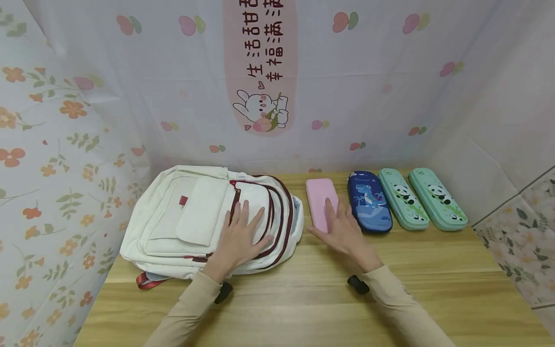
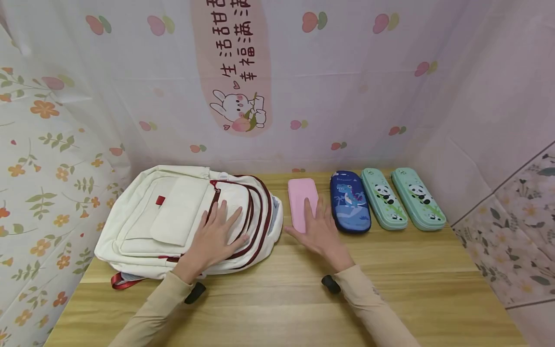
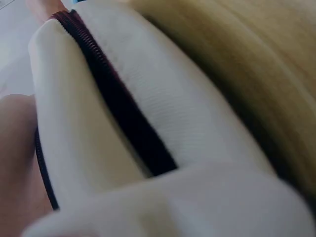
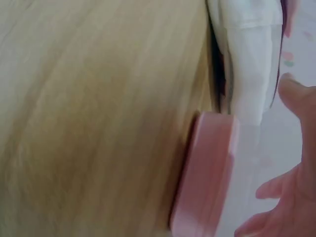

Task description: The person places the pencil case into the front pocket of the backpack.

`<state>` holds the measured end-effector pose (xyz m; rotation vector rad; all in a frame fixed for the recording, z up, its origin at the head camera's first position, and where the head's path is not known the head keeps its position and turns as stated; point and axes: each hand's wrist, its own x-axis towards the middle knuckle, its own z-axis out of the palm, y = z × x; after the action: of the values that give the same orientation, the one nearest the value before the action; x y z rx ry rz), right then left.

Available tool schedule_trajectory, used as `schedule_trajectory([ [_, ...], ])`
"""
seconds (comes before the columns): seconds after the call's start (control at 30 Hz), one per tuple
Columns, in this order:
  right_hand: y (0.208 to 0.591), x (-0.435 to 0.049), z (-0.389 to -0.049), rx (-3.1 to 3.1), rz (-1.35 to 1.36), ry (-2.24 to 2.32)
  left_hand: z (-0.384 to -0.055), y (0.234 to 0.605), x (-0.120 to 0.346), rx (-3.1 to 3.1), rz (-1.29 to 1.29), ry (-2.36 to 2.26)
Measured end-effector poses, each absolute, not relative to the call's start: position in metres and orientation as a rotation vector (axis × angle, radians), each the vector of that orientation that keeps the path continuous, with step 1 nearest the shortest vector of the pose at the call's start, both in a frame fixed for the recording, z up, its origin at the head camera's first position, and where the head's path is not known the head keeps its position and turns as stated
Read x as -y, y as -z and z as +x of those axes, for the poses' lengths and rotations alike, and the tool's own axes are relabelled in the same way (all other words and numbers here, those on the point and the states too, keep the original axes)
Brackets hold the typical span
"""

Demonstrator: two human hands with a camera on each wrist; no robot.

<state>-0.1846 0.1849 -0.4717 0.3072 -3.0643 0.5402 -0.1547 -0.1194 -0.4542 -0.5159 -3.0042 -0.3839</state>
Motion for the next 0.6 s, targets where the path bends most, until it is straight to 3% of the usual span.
schedule_trajectory([
  [0.6,0.484,-0.176,-0.185,3.005,-0.027,-0.601,-0.156,0.463,0.117,2.585,-0.677,0.418],
])
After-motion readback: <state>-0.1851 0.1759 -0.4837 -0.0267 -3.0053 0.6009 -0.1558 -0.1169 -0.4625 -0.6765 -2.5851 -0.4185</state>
